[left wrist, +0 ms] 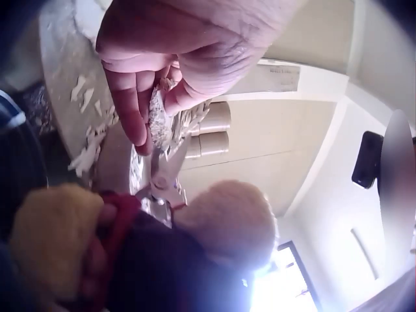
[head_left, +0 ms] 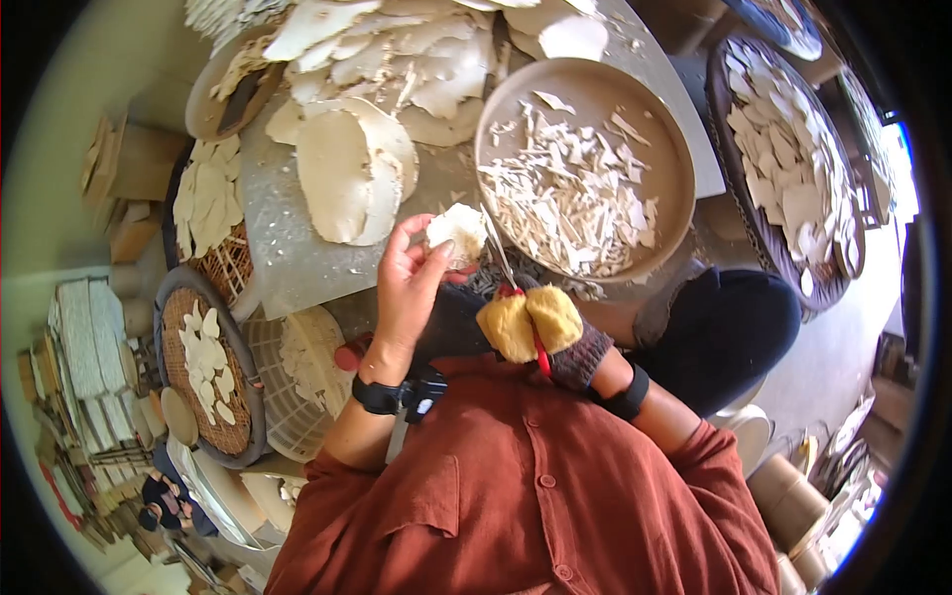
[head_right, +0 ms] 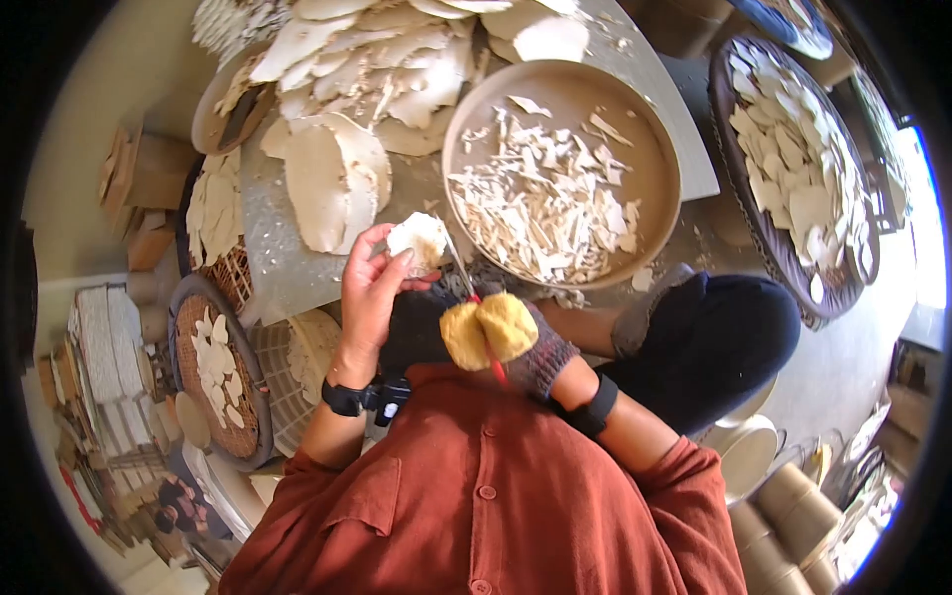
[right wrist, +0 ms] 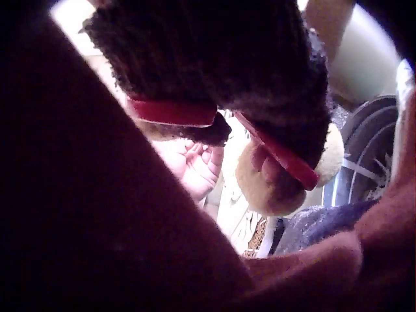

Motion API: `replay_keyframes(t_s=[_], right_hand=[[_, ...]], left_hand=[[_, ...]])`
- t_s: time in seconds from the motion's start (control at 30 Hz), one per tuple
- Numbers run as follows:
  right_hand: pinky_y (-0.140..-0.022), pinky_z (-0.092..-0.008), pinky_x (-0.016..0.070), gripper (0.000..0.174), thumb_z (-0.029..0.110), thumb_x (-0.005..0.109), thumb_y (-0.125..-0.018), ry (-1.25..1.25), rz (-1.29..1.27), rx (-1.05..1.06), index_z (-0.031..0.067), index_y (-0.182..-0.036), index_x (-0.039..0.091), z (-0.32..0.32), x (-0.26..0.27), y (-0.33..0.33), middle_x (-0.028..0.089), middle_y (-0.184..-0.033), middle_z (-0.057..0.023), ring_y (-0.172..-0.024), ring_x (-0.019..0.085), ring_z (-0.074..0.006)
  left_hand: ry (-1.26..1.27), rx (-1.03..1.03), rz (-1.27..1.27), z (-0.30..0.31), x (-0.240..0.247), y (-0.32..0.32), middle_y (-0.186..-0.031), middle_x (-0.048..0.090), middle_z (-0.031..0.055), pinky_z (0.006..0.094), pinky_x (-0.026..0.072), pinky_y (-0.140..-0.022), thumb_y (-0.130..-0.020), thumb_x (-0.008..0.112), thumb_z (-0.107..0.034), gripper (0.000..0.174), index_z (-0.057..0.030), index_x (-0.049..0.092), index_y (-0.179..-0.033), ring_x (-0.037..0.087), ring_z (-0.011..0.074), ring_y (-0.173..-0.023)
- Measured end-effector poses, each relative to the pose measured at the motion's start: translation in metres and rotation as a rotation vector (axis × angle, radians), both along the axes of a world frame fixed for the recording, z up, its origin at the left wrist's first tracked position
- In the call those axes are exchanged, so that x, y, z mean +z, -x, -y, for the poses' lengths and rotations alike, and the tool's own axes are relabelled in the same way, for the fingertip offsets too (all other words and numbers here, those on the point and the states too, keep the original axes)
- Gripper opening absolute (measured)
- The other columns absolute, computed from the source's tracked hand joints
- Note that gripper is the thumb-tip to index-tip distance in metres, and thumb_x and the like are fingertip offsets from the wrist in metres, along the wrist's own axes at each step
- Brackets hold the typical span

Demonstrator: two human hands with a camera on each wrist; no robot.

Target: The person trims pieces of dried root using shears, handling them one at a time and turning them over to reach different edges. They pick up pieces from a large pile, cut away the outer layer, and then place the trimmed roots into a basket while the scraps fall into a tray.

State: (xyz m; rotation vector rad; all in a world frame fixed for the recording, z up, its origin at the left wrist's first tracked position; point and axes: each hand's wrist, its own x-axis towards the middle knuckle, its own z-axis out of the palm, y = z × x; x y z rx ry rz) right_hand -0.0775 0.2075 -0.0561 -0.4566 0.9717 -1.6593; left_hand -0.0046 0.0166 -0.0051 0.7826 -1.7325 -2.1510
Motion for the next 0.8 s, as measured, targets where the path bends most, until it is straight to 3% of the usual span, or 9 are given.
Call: replay_keyframes(t_s=[0.1, 0.2, 0.33, 0.6, 0.7, 0.77, 0.8], right_hand=[[-0.082, -0.0340, 0.0491, 0.019, 0.014, 0.058, -0.085, -0.064, -0.303, -0.018, 0.0028, -0.100, 0.058, -0.004, -0.005, 0.001, 0.063, -0.100, -0.0108, -0.093, 0.061, -0.0226], [-0.076, -0.0338, 0.0489, 0.016, 0.006, 0.059, -0.081, -0.009, -1.167, -0.016, 0.0042, -0.097, 0.061, -0.006, -0.011, 0.010, 0.065, -0.096, -0.0128, -0.087, 0.062, -0.0257], [-0.074, -0.0345, 0.0495, 0.015, 0.007, 0.062, -0.079, -0.025, -1.238, -0.043, 0.0040, -0.094, 0.062, -0.002, 0.002, 0.010, 0.065, -0.093, -0.0125, -0.087, 0.062, -0.0263], [-0.072, -0.0325, 0.0491, 0.015, 0.007, 0.059, -0.080, -0.118, -0.707, -0.023, 0.0022, -0.094, 0.062, -0.004, -0.006, -0.001, 0.065, -0.089, -0.0124, -0.082, 0.063, -0.0270], [-0.073, -0.0325, 0.0492, 0.015, 0.009, 0.057, -0.082, -0.008, -0.524, -0.160, 0.0020, -0.095, 0.062, 0.003, -0.014, -0.006, 0.065, -0.089, -0.0120, -0.082, 0.063, -0.0259], [-0.075, -0.0328, 0.0493, 0.015, 0.012, 0.057, -0.085, -0.027, -0.970, -0.147, 0.0021, -0.094, 0.062, 0.002, -0.009, 0.001, 0.065, -0.090, -0.0117, -0.084, 0.063, -0.0252], [-0.076, -0.0325, 0.0493, 0.015, 0.013, 0.057, -0.085, -0.050, -0.884, -0.084, 0.0022, -0.095, 0.062, 0.002, -0.013, 0.002, 0.065, -0.092, -0.0117, -0.085, 0.063, -0.0244]], left_hand=[[-0.090, -0.009, 0.014, -0.021, 0.002, 0.008, -0.099, 0.063, 0.0142, 0.0285, 0.0535, -0.067, -0.088, 0.054, -0.007, 0.040, -0.0026, 0.039, -0.125, 0.064, 0.0215, -0.081], [-0.084, 0.094, -0.052, -0.029, -0.008, 0.010, -0.100, 0.062, 0.0128, 0.0294, 0.0541, -0.068, -0.088, 0.054, -0.007, 0.043, -0.0031, 0.040, -0.128, 0.063, 0.0196, -0.085], [-0.126, 0.171, -0.031, -0.027, -0.011, 0.011, -0.101, 0.062, 0.0129, 0.0296, 0.0552, -0.068, -0.088, 0.053, -0.005, 0.041, -0.0015, 0.042, -0.127, 0.063, 0.0192, -0.084], [-0.228, 0.118, 0.077, -0.007, -0.012, 0.006, -0.100, 0.062, 0.0128, 0.0281, 0.0555, -0.064, -0.087, 0.056, -0.007, 0.038, -0.0019, 0.046, -0.123, 0.066, 0.0231, -0.079], [-0.147, 0.018, 0.116, -0.004, -0.004, 0.005, -0.095, 0.064, 0.0119, 0.0268, 0.0545, -0.063, -0.086, 0.057, -0.006, 0.036, 0.0005, 0.046, -0.120, 0.065, 0.0203, -0.076], [-0.140, -0.089, 0.140, -0.005, -0.003, 0.005, -0.093, 0.064, 0.0115, 0.0257, 0.0536, -0.063, -0.085, 0.058, -0.007, 0.037, 0.0000, 0.045, -0.119, 0.064, 0.0181, -0.077], [-0.136, -0.144, 0.154, -0.005, -0.003, 0.004, -0.093, 0.064, 0.0113, 0.0251, 0.0531, -0.062, -0.085, 0.059, -0.007, 0.037, -0.0002, 0.045, -0.119, 0.064, 0.0170, -0.077]])
